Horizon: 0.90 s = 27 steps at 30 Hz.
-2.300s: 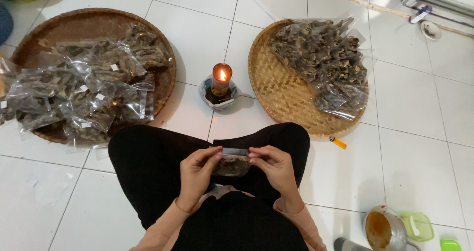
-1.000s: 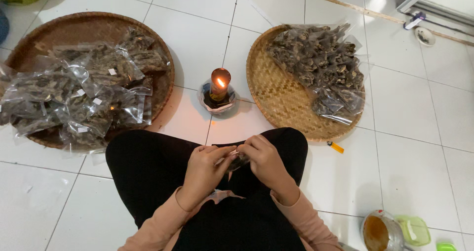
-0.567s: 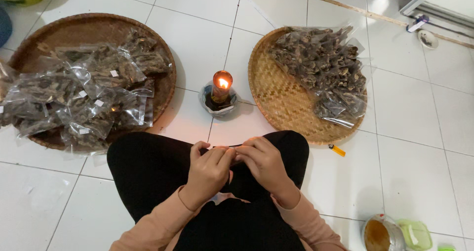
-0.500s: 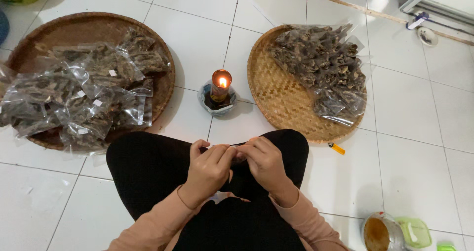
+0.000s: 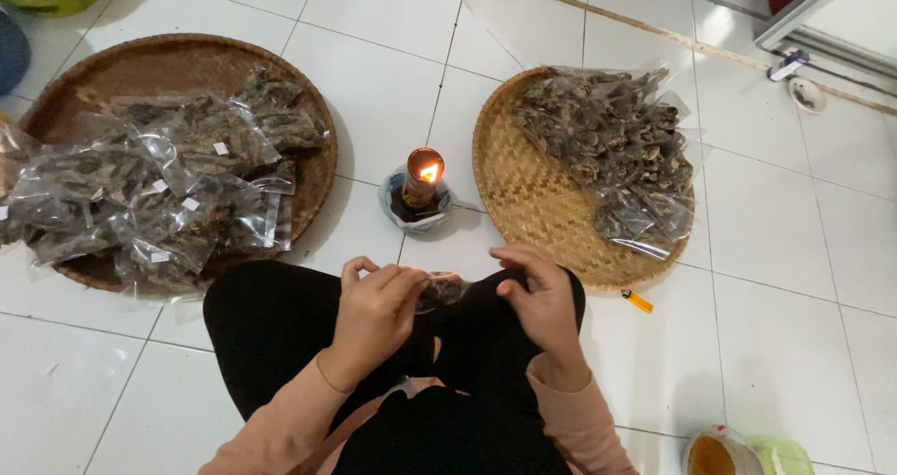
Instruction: The person sits on the floor and seals clear plastic bags filled with dried seafood pieces by melting the open end of each bag over a candle flame. They take bags one at a time from woven trays, press the plastic edges together near the flame, and place the sealed bag back on the tray.
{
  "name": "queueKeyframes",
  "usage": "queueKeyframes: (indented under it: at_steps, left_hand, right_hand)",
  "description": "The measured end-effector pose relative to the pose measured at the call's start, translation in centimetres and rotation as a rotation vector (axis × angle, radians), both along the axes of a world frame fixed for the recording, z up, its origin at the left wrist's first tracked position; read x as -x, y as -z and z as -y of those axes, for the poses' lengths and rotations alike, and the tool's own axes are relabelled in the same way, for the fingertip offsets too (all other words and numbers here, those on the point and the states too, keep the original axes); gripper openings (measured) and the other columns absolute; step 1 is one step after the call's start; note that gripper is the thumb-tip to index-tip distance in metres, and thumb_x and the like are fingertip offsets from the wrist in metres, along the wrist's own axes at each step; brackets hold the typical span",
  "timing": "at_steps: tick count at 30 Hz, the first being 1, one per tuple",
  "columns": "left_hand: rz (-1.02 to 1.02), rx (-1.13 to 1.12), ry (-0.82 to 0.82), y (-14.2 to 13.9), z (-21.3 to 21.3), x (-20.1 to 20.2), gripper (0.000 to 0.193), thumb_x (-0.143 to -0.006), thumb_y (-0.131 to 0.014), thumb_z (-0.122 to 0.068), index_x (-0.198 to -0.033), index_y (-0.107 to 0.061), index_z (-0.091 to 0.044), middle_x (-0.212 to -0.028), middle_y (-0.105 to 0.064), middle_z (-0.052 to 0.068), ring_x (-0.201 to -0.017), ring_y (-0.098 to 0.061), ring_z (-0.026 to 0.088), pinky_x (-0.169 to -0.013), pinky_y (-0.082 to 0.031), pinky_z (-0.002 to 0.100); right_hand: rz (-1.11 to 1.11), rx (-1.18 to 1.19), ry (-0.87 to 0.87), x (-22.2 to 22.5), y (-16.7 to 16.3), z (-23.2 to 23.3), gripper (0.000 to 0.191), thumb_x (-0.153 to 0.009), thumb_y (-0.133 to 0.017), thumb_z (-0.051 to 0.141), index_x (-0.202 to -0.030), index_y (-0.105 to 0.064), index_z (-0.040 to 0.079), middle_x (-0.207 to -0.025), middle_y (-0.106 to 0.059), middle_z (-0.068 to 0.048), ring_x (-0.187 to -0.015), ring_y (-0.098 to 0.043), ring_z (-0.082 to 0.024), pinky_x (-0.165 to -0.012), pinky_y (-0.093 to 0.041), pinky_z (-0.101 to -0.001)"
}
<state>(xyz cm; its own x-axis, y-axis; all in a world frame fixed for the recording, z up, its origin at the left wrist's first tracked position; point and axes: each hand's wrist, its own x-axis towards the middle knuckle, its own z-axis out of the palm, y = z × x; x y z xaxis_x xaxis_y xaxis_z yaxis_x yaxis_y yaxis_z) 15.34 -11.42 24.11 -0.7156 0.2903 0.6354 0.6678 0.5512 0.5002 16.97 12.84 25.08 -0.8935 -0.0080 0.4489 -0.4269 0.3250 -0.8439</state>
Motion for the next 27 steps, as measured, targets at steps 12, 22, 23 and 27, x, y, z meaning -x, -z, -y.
queueKeyframes:
  at_steps: [12,22,23,27]
  left_hand:
    - [-0.364,0.308,0.052,-2.3,-0.2,1.0,0.013,-0.093,-0.068,-0.018,-0.105,-0.07,-0.012,-0.095,-0.07,-0.003,-0.104,-0.071,0.011,-0.094,-0.041,0.04]
    - [-0.367,0.352,0.131,-2.3,2.1,2.8,0.01,-0.092,-0.067,-0.012,-0.102,-0.069,-0.01,-0.093,-0.07,-0.001,-0.107,-0.071,0.012,-0.097,-0.044,0.041]
    - [-0.333,0.349,0.149,-2.1,2.3,2.9,0.008,-0.092,-0.068,-0.01,-0.1,-0.068,-0.01,-0.091,-0.069,0.0,-0.106,-0.071,0.012,-0.098,-0.045,0.041]
    - [-0.253,0.267,0.231,-0.9,2.9,3.5,0.006,-0.09,-0.067,-0.008,-0.095,-0.066,-0.007,-0.092,-0.07,0.003,-0.099,-0.071,0.017,-0.105,-0.048,0.049]
  right_hand:
    - [-0.501,-0.628,0.082,0.4,-3.2,4.3,0.027,-0.071,-0.072,-0.006,-0.096,-0.068,0.001,-0.085,-0.064,-0.007,-0.079,-0.065,-0.027,-0.07,-0.052,-0.0377]
    - [-0.461,-0.615,0.211,0.6,-4.6,2.5,0.026,-0.066,-0.07,-0.01,-0.087,-0.067,0.004,-0.081,-0.061,-0.006,-0.073,-0.059,-0.028,-0.066,-0.048,-0.0382]
    - [-0.447,-0.6,0.201,0.6,-4.5,2.5,0.024,-0.067,-0.071,-0.01,-0.087,-0.066,0.004,-0.081,-0.061,-0.007,-0.073,-0.059,-0.027,-0.066,-0.047,-0.0378]
    - [-0.319,-0.495,0.131,0.6,-3.9,2.4,0.018,-0.074,-0.068,-0.011,-0.086,-0.065,0.003,-0.079,-0.059,-0.008,-0.074,-0.06,-0.026,-0.066,-0.047,-0.0347]
